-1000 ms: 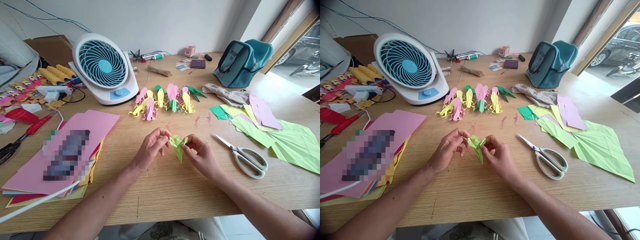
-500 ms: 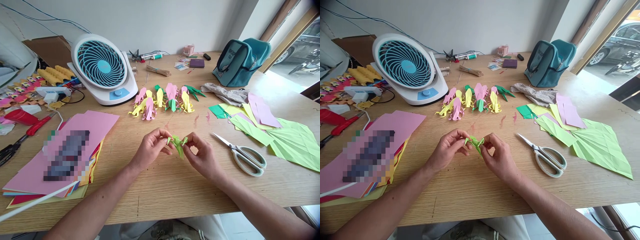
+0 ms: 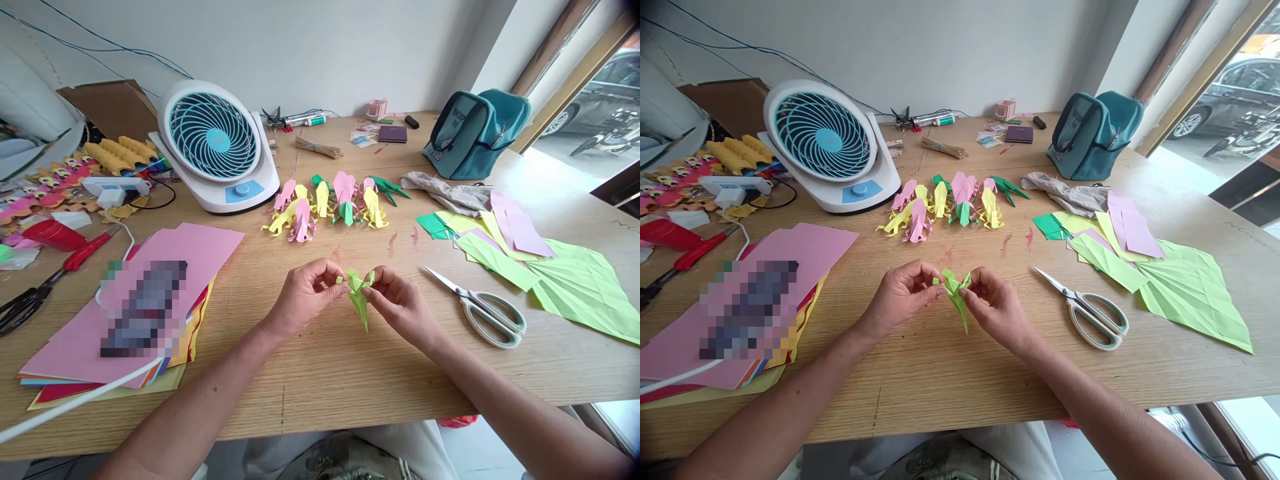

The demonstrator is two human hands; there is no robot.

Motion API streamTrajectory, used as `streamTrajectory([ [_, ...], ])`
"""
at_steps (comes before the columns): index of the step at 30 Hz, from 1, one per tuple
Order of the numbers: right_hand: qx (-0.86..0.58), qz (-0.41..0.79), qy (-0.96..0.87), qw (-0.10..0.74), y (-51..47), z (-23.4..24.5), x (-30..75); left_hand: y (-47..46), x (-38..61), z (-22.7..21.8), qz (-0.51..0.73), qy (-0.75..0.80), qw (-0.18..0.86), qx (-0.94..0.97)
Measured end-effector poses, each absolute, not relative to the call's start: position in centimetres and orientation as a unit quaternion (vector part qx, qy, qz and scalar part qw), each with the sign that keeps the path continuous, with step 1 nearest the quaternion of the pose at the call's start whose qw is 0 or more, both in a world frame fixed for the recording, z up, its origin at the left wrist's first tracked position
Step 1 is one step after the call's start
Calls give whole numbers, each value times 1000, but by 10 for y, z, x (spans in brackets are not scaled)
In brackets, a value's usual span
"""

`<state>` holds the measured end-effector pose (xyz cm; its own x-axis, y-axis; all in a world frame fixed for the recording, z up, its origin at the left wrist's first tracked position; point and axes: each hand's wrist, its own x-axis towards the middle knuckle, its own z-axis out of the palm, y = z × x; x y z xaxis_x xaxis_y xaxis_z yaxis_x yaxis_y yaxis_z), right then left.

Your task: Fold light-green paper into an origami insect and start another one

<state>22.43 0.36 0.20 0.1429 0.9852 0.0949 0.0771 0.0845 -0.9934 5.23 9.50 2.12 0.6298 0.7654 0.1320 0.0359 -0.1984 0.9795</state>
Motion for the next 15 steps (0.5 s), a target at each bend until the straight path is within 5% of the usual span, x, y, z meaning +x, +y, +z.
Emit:
streamTrajectory([
  [7,-454,514,-501,528,11,20,232,101,48,33,267,287,637,663],
  [15,-462,502,-514,520,25,17,227,109,45,18,265,304,587,702],
])
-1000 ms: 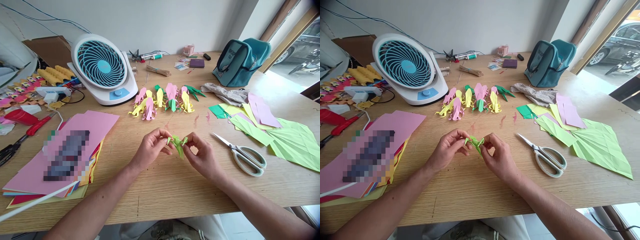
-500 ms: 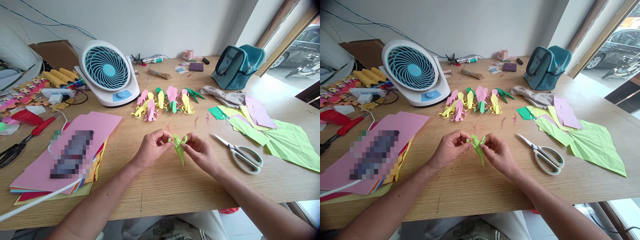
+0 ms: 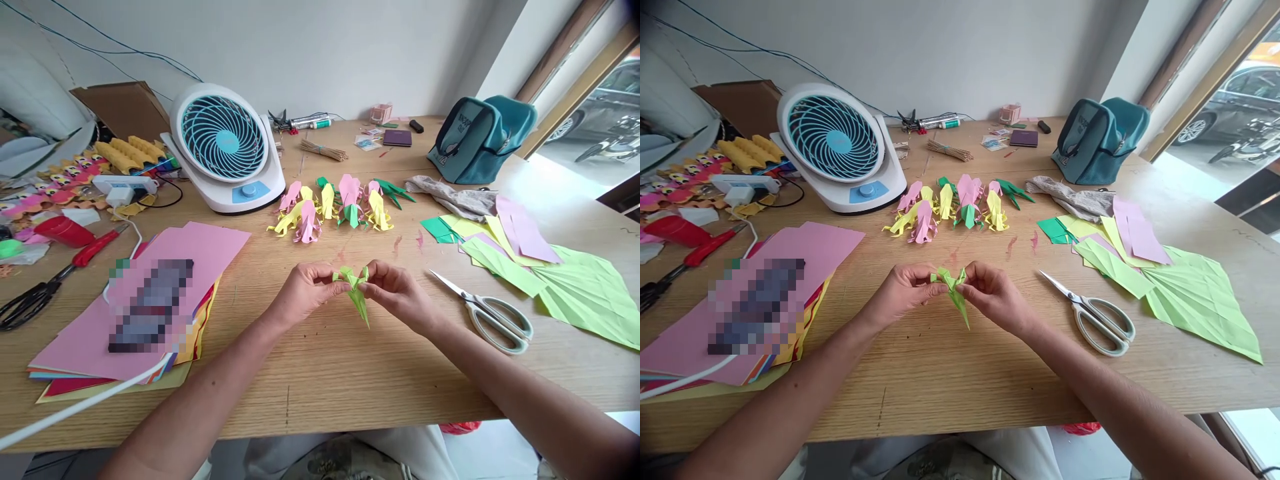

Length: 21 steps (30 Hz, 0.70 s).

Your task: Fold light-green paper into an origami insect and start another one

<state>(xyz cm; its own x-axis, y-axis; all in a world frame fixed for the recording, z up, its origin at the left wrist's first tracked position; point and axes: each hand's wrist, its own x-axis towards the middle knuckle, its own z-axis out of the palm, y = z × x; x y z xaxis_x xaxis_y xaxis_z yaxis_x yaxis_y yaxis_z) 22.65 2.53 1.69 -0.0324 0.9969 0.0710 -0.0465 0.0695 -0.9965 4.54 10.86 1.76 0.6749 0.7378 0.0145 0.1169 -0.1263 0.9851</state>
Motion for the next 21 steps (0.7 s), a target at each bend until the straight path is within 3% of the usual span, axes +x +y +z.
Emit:
streamTrajectory([
  [15,-466,497,-495,539,28,1,226,100,55,9,244,338,670,614],
  [17,-474,433,-539,546,25,1,228,99,54,14,257,361,677,587],
  [21,-487,156,-699,500,21,0,231,99,53,18,277,379,692,549],
])
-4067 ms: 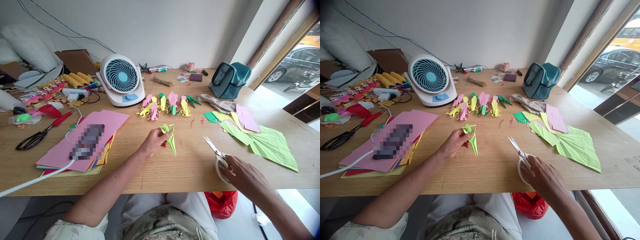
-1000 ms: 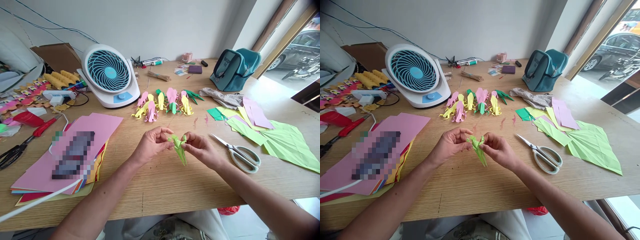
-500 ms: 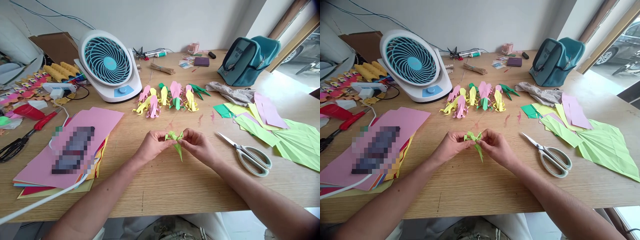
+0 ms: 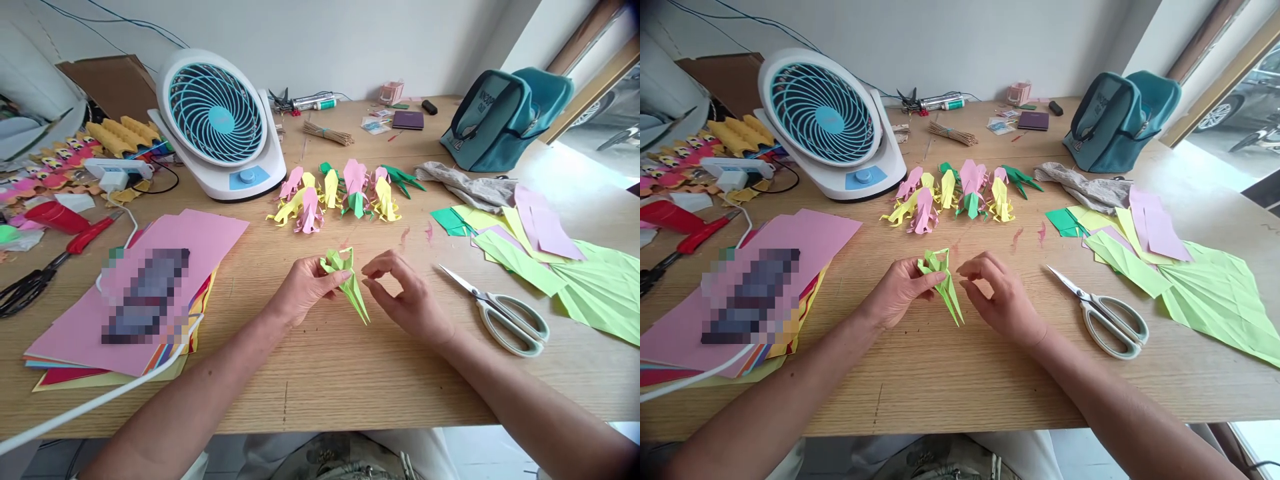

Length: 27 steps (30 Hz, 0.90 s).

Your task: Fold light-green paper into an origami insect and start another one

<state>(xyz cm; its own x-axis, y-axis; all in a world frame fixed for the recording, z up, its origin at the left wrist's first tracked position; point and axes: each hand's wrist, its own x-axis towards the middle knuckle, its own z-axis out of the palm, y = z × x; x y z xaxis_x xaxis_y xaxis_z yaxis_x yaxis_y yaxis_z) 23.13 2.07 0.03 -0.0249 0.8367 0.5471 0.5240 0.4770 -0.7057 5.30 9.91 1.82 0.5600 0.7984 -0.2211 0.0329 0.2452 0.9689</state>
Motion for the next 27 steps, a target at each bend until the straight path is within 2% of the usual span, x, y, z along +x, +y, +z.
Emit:
streamTrajectory([
  [3,-455,20,-779,431,20,1,233,98,53,17,273,365,708,540],
  [9,-406,-85,-822,389,18,4,237,93,53,20,259,351,722,536],
  [27,-373,-101,-847,364,13,4,242,88,53,28,242,362,730,526],
])
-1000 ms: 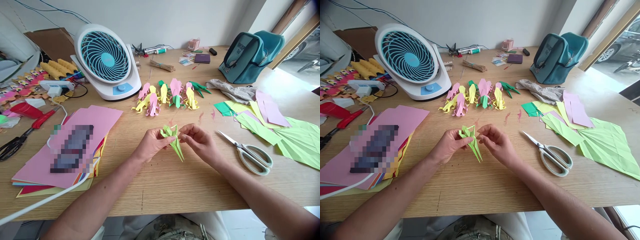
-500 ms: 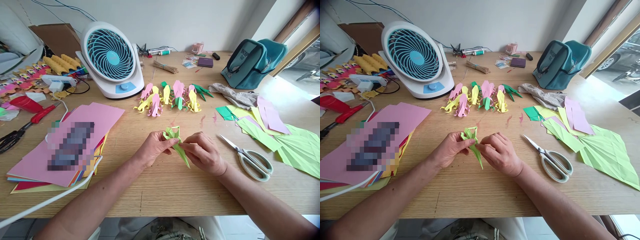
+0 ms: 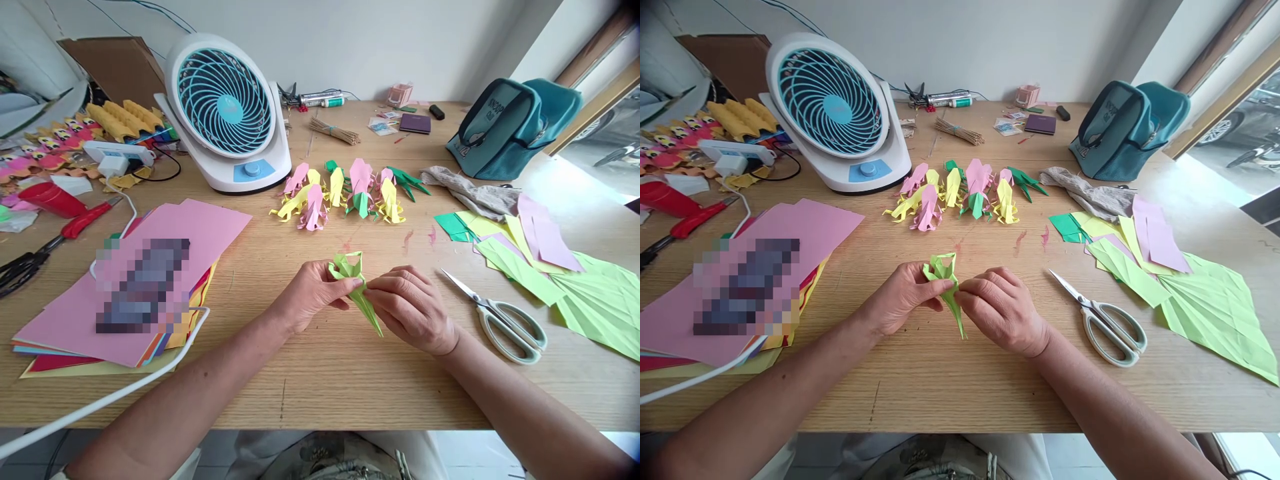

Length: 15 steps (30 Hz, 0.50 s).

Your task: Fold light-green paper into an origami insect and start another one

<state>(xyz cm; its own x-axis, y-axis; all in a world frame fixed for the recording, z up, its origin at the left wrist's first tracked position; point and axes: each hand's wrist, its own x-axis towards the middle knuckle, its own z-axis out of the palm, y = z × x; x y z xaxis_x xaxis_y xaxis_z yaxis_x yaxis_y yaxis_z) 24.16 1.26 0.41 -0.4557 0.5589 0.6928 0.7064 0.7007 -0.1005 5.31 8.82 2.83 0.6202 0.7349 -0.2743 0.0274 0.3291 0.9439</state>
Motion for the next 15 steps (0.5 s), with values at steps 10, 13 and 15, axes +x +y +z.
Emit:
streamTrajectory([
  [10,-386,-72,-835,385,11,7,235,85,54,32,248,364,714,544],
  [13,-401,-54,-824,396,10,8,232,82,57,30,288,370,675,570],
  [15,-415,-33,-815,403,10,9,230,81,58,26,308,376,641,594],
])
